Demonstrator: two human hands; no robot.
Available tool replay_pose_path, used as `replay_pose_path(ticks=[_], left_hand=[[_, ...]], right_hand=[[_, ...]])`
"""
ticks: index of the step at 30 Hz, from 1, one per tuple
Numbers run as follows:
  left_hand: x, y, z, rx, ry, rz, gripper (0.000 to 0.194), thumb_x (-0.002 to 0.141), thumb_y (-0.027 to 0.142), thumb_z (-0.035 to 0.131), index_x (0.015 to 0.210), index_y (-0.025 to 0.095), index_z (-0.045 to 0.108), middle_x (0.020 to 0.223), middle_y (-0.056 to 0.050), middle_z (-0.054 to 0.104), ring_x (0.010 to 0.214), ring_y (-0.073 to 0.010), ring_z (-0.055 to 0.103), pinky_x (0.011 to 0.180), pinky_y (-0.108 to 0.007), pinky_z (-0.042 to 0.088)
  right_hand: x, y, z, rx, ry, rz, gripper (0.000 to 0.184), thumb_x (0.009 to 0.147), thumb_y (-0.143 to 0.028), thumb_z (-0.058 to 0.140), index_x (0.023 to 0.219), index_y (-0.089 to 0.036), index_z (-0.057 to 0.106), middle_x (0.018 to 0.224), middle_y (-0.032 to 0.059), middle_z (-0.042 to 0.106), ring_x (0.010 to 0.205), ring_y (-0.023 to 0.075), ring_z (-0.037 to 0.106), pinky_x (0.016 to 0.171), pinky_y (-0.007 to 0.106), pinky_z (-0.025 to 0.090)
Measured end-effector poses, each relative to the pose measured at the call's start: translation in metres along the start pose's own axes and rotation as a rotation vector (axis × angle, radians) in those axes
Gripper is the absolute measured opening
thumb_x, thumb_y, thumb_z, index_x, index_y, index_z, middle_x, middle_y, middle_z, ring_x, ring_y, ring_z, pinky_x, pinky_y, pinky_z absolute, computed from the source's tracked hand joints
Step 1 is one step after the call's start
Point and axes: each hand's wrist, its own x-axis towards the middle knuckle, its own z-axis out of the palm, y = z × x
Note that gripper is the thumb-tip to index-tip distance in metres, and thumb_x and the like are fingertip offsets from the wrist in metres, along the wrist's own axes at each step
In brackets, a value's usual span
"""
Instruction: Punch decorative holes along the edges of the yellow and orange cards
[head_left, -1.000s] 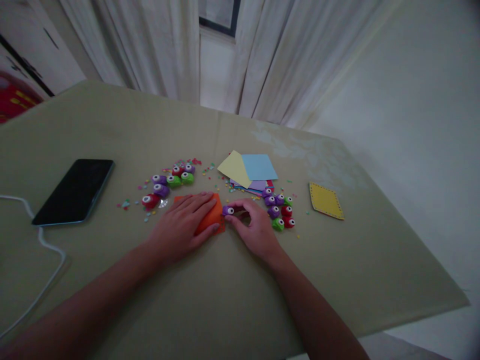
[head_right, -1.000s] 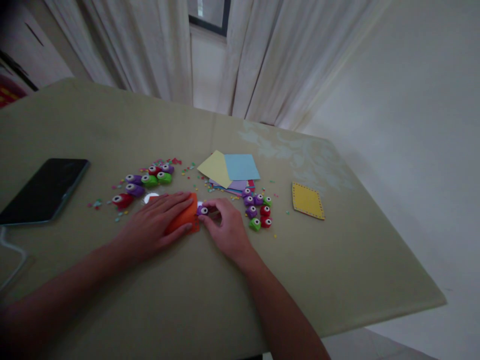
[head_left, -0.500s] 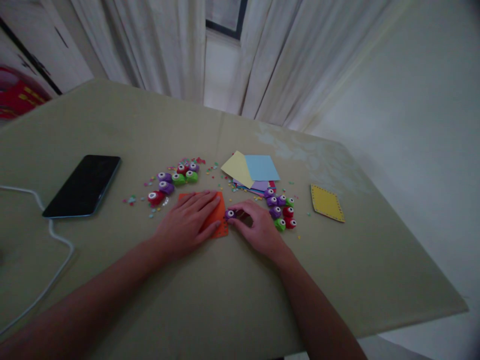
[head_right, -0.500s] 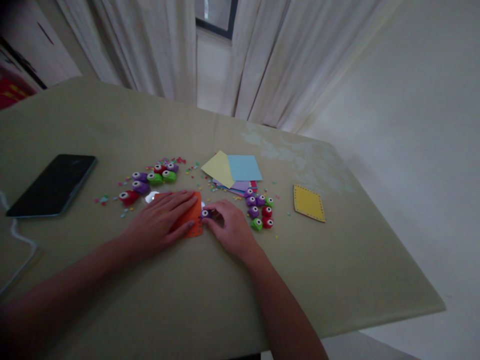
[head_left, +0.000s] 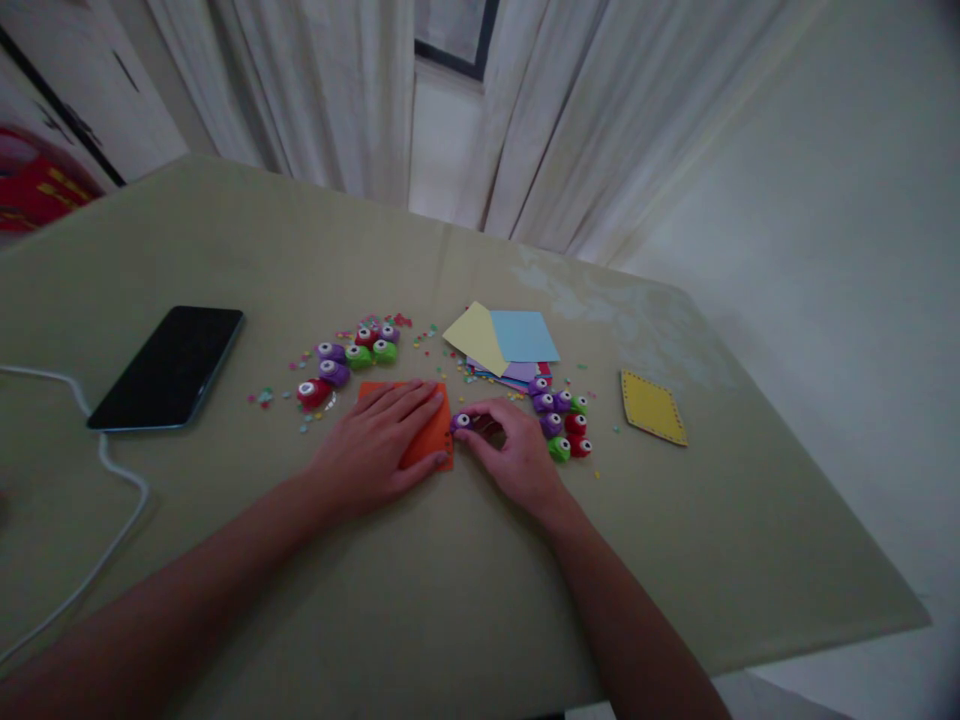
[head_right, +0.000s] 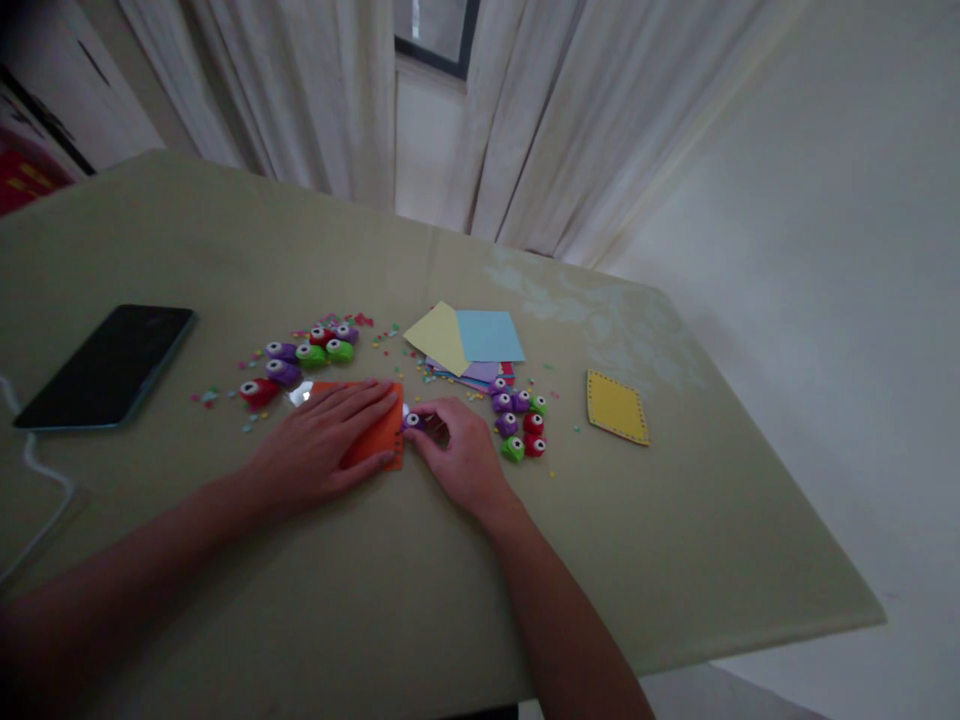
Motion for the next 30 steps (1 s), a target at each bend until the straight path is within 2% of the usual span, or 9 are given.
replay_pose_path(ticks=[5, 9, 19, 30], left_hand=[[0.0004, 0.0014, -0.0007, -0.004, -0.006, -0.014, 0.077, 0.107, 0.069, 0.044, 0.165, 0.018, 0.048, 0.172, -0.011, 0.046, 0.158, -0.0319, 0.043, 0.131, -0.049, 0.031], [0.0005, 0.0016, -0.0012, -0.009, -0.008, -0.021, 0.077, 0.107, 0.069, 0.044, 0.165, 0.018, 0.048, 0.172, -0.011, 0.045, 0.159, -0.0315, 0.043, 0.131, -0.049, 0.031], [0.0003, -0.0001, -0.0048, -0.035, -0.025, 0.085, 0.074, 0.108, 0.065, 0.045, 0.166, 0.018, 0.046, 0.171, -0.009, 0.046, 0.159, -0.0282, 0.043, 0.130, -0.044, 0.031], [-0.0005, 0.0004, -0.0019, -0.052, -0.006, 0.078, 0.073, 0.106, 0.062, 0.051, 0.167, 0.020, 0.045, 0.171, -0.009, 0.046, 0.159, -0.0296, 0.043, 0.131, -0.046, 0.030]], right_hand=[[-0.0007, -0.0016, -0.0022, 0.030, -0.031, 0.003, 0.017, 0.093, -0.021, 0.080, 0.110, -0.020, 0.076, 0.103, 0.0065, 0.078, 0.084, 0.0201, 0.074, 0.078, 0.034, 0.061], [-0.0004, -0.0035, -0.0042, 0.029, -0.068, -0.034, 0.019, 0.095, -0.020, 0.079, 0.113, -0.021, 0.077, 0.108, 0.0064, 0.078, 0.088, 0.0198, 0.074, 0.083, 0.034, 0.061], [0.0011, -0.0048, -0.0057, 0.040, -0.098, -0.058, 0.019, 0.101, -0.019, 0.073, 0.119, -0.023, 0.078, 0.115, 0.0066, 0.078, 0.105, 0.0213, 0.073, 0.099, 0.036, 0.057], [0.0017, -0.0054, -0.0092, 0.057, -0.132, -0.036, 0.018, 0.101, -0.021, 0.074, 0.118, -0.023, 0.079, 0.113, 0.0061, 0.078, 0.106, 0.0214, 0.073, 0.100, 0.036, 0.056]])
